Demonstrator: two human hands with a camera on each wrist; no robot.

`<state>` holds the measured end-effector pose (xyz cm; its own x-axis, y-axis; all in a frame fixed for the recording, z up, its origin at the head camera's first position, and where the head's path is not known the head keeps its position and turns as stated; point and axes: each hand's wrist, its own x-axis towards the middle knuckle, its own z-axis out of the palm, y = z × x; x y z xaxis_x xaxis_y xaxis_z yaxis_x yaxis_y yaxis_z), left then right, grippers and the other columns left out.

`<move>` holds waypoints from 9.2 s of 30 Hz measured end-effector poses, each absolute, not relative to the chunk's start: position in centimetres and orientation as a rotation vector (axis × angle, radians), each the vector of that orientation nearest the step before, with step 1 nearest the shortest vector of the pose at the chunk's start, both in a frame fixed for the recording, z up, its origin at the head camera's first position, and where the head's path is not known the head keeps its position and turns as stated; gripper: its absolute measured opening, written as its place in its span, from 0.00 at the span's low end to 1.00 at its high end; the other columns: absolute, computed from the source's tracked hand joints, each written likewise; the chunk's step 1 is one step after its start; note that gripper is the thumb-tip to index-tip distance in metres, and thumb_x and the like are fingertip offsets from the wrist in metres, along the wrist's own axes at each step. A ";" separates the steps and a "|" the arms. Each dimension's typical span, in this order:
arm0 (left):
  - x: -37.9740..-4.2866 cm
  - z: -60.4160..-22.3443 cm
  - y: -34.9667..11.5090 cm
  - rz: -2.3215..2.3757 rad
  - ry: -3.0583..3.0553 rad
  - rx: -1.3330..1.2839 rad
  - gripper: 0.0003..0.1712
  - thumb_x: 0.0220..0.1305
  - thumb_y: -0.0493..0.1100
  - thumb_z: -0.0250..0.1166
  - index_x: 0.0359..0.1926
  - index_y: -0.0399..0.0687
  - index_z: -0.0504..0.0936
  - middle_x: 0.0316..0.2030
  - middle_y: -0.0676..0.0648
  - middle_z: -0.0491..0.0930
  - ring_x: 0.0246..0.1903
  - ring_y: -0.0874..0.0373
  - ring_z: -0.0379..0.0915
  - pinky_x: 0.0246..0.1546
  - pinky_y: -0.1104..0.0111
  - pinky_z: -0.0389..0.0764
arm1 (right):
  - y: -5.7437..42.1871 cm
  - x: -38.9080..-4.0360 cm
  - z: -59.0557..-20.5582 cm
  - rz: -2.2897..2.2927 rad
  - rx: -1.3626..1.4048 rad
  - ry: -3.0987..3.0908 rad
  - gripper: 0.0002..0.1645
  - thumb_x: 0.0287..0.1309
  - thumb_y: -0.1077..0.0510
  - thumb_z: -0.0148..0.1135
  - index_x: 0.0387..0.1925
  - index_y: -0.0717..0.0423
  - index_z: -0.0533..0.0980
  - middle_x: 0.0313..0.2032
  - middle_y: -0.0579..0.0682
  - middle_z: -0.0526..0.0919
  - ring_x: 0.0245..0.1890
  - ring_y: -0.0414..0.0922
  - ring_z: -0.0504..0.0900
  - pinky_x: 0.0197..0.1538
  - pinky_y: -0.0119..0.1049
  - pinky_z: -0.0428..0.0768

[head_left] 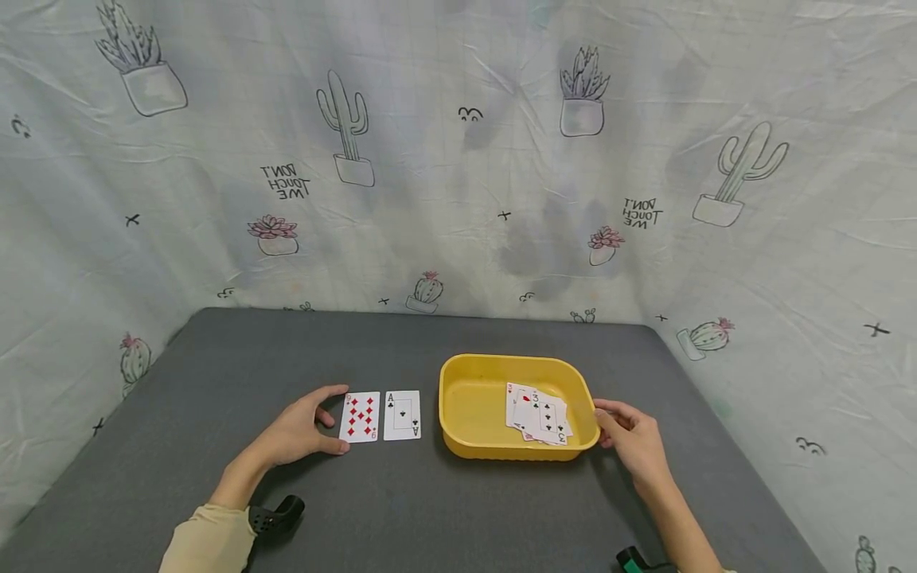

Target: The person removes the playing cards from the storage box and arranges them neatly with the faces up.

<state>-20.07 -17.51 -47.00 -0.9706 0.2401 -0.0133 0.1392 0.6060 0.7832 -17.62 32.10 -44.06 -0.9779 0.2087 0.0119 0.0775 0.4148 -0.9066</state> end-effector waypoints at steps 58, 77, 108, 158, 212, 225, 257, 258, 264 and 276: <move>-24.6 -45.2 10.1 1.061 2.605 0.836 0.47 0.44 0.41 0.83 0.66 0.42 0.72 0.59 0.47 0.75 0.55 0.56 0.70 0.58 0.66 0.69 | 32.3 -17.6 -44.5 1.673 -0.239 -2.481 0.18 0.69 0.57 0.59 0.54 0.66 0.78 0.38 0.61 0.82 0.29 0.49 0.79 0.34 0.36 0.81; -25.8 -45.3 9.6 1.212 2.582 0.792 0.51 0.40 0.44 0.84 0.67 0.47 0.71 0.63 0.53 0.71 0.58 0.58 0.67 0.61 0.64 0.67 | 32.8 -18.2 -44.4 1.681 -0.217 -2.493 0.19 0.69 0.57 0.59 0.54 0.65 0.78 0.37 0.60 0.83 0.29 0.49 0.79 0.34 0.37 0.81; -18.1 -41.9 -1.9 1.594 2.694 0.828 0.50 0.45 0.44 0.82 0.69 0.52 0.68 0.56 0.55 0.71 0.44 0.56 0.73 0.40 0.60 0.79 | 32.4 -17.8 -44.0 1.649 -0.237 -2.529 0.21 0.70 0.58 0.58 0.57 0.68 0.75 0.36 0.58 0.83 0.28 0.49 0.79 0.32 0.36 0.80; -19.0 -47.3 -25.2 1.382 2.608 0.516 0.53 0.53 0.43 0.77 0.74 0.44 0.57 0.18 0.51 0.69 0.18 0.63 0.63 0.20 0.69 0.68 | 32.4 -17.7 -44.2 1.612 -0.232 -2.558 0.22 0.71 0.55 0.57 0.58 0.67 0.75 0.36 0.58 0.82 0.30 0.49 0.78 0.33 0.35 0.79; -18.8 -43.8 -16.1 1.473 3.095 0.434 0.32 0.61 0.48 0.72 0.64 0.49 0.73 0.44 0.49 0.81 0.30 0.59 0.74 0.23 0.67 0.73 | 32.2 -17.5 -44.1 1.632 -0.221 -2.524 0.21 0.71 0.56 0.56 0.56 0.68 0.76 0.34 0.61 0.81 0.29 0.50 0.78 0.32 0.36 0.80; -21.8 -41.4 1.0 1.446 2.684 0.954 0.35 0.59 0.43 0.73 0.67 0.45 0.72 0.61 0.46 0.73 0.57 0.47 0.70 0.53 0.54 0.75 | 32.8 -17.9 -44.7 1.625 -0.199 -2.519 0.21 0.71 0.55 0.57 0.55 0.67 0.77 0.36 0.62 0.82 0.29 0.48 0.79 0.34 0.37 0.81; -24.4 -45.7 10.1 0.921 2.622 0.918 0.49 0.50 0.42 0.79 0.71 0.42 0.66 0.64 0.48 0.71 0.62 0.58 0.65 0.64 0.67 0.62 | 31.9 -17.3 -45.0 1.598 -0.215 -2.517 0.19 0.72 0.56 0.56 0.54 0.67 0.77 0.34 0.59 0.82 0.28 0.46 0.78 0.32 0.34 0.80; -24.4 -45.7 10.1 0.920 2.629 0.923 0.49 0.50 0.42 0.80 0.70 0.41 0.66 0.64 0.48 0.71 0.62 0.58 0.65 0.63 0.67 0.62 | 31.9 -17.3 -45.0 1.598 -0.212 -2.517 0.19 0.72 0.56 0.56 0.54 0.67 0.77 0.34 0.59 0.82 0.28 0.46 0.78 0.32 0.34 0.79; -24.4 -46.0 10.2 0.939 2.644 0.958 0.48 0.49 0.44 0.80 0.69 0.41 0.68 0.62 0.48 0.73 0.59 0.59 0.68 0.61 0.69 0.65 | 31.8 -17.2 -45.0 1.602 -0.196 -2.507 0.20 0.72 0.57 0.56 0.54 0.69 0.77 0.33 0.59 0.82 0.27 0.46 0.78 0.32 0.34 0.79; -24.7 -46.5 10.3 0.922 2.669 1.017 0.46 0.47 0.46 0.81 0.66 0.41 0.71 0.57 0.49 0.76 0.55 0.60 0.71 0.58 0.71 0.68 | 32.2 -17.5 -45.7 1.603 -0.176 -2.505 0.20 0.72 0.55 0.56 0.54 0.67 0.78 0.35 0.62 0.81 0.27 0.45 0.78 0.32 0.36 0.80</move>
